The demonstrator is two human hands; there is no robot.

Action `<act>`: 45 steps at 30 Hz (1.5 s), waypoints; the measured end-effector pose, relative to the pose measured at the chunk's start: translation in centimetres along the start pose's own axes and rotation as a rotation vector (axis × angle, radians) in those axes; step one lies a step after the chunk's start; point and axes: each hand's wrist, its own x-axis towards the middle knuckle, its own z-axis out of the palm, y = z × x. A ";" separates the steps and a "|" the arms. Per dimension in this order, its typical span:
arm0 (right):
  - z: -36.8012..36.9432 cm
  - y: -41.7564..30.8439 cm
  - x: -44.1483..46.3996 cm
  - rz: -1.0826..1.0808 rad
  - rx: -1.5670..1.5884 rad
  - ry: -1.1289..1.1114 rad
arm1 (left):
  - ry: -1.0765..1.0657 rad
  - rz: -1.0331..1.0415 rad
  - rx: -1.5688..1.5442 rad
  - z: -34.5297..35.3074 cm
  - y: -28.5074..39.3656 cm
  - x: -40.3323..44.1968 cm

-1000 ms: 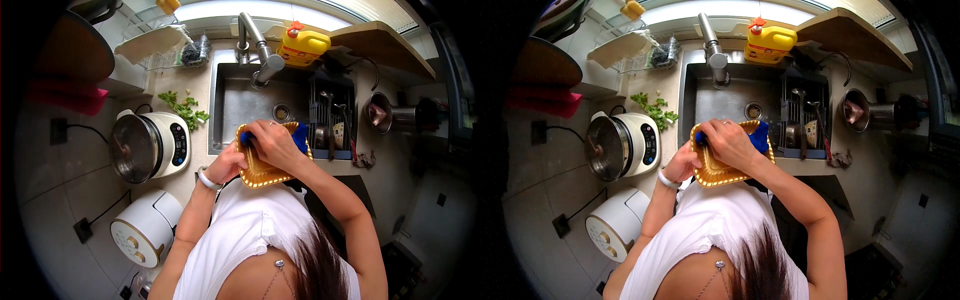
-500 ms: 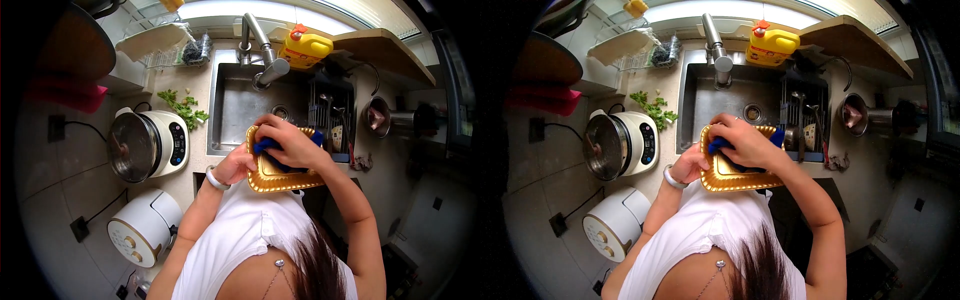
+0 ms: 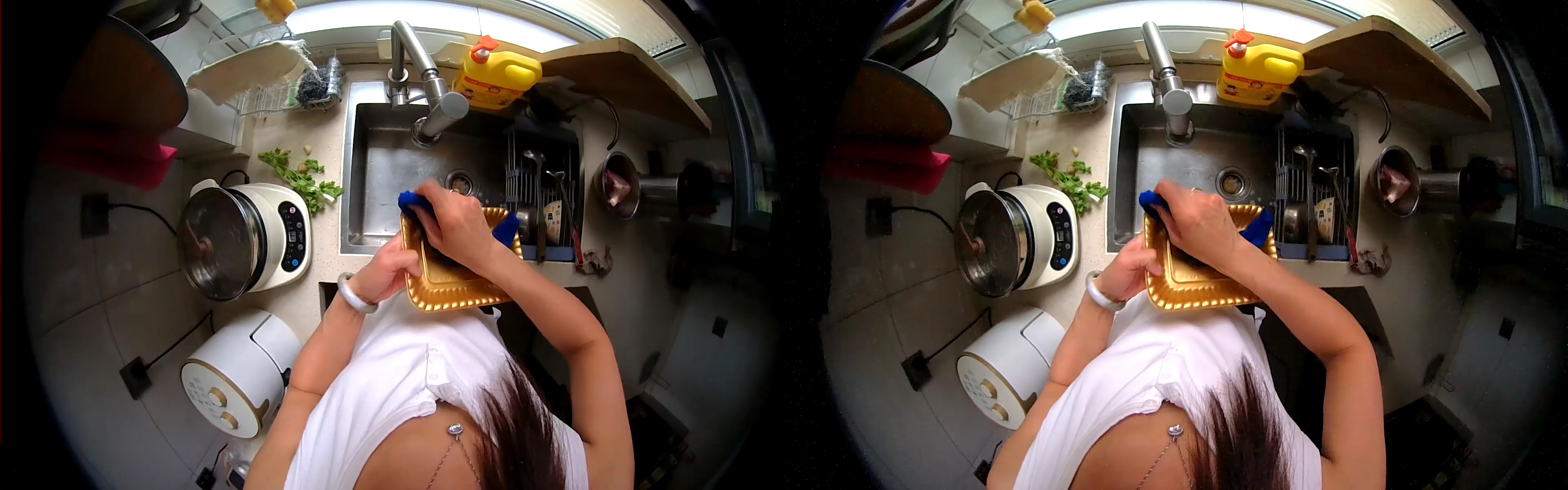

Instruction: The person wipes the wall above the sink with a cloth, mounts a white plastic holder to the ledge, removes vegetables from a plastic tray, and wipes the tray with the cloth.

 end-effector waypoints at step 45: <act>-3.1 -0.5 0.1 -0.224 0.070 -0.090 | 0.008 0.071 0.171 0.3 1.2 -0.8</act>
